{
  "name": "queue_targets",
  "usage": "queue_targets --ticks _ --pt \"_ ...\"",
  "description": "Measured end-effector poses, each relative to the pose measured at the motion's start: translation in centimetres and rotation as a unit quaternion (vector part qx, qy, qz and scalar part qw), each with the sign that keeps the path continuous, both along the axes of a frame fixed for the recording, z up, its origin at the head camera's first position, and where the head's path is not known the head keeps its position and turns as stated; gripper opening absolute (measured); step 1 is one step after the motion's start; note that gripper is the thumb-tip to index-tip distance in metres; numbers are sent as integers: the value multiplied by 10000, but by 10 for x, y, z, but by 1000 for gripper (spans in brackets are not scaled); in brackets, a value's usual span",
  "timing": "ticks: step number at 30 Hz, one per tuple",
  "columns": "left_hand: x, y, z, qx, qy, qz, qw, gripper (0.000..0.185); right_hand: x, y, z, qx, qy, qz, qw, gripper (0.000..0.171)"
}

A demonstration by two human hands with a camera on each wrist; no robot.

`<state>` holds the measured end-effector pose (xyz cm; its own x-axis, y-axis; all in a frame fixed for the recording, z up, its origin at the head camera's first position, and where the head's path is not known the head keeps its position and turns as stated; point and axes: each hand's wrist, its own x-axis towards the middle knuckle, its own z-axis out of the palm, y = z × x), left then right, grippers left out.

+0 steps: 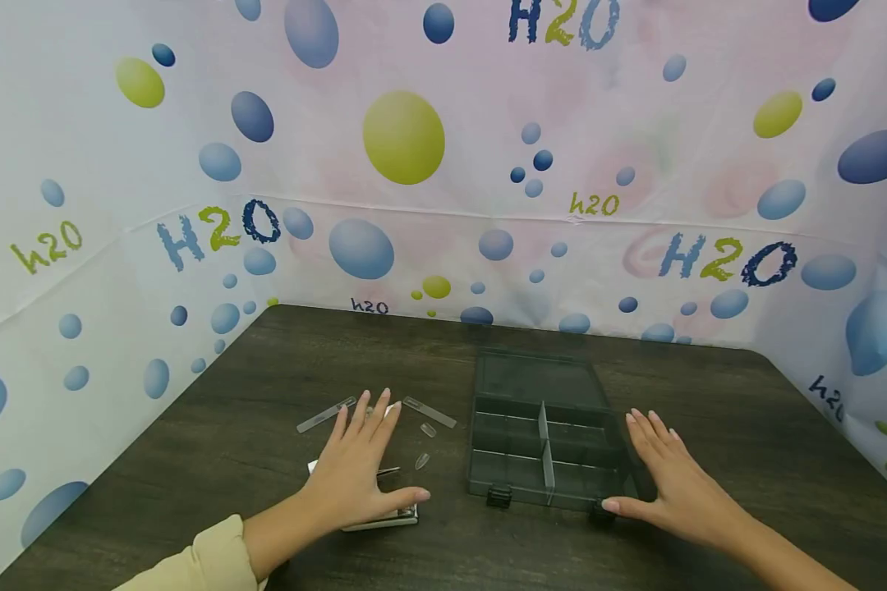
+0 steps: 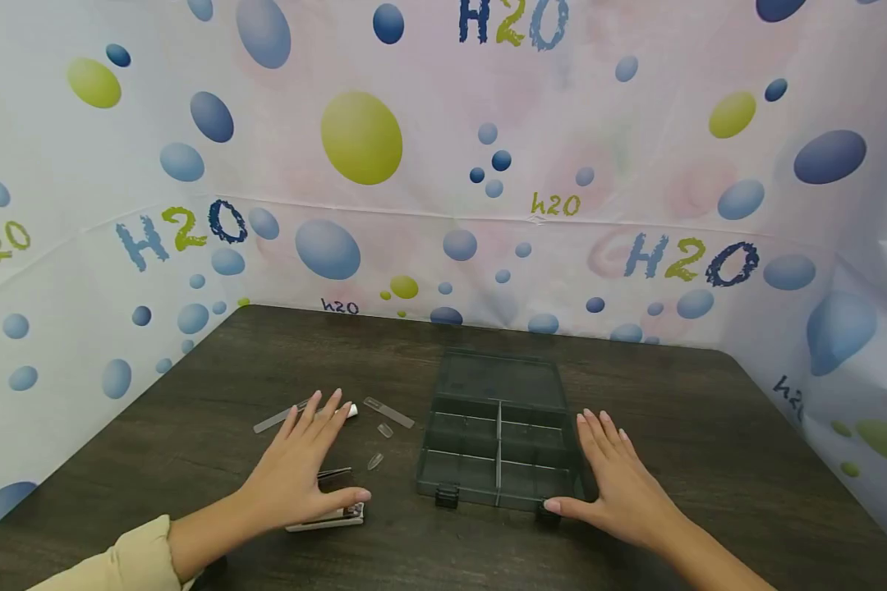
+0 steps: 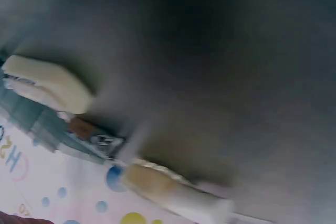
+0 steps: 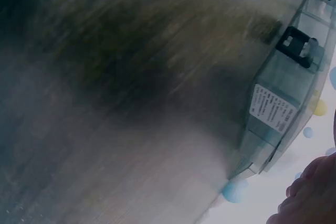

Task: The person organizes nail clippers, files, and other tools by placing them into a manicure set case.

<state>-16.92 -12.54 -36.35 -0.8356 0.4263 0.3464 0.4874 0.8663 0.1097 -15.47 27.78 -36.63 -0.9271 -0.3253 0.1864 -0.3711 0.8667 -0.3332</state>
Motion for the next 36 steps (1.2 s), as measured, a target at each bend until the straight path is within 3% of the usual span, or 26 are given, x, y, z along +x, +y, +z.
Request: queue_targets --ticks 15,20,25,30,36 --pt "-2 -41 -8 532 -128 -47 9985 83 -7 3 -3 -330 -527 57 9980 105" --pt "-4 -55 -8 578 -447 28 9973 77 -9 4 -4 -415 -688 68 9967 104" --pt "-6 -68 -9 651 -719 -8 9953 65 -10 3 -5 -357 -750 73 9965 103" --pt "-6 -79 -14 807 -729 -70 9940 52 -11 2 -4 -415 -940 42 9947 103" --pt "-5 -85 -16 1004 -782 -70 9918 36 -10 1 -5 -85 -986 -29 9951 100"
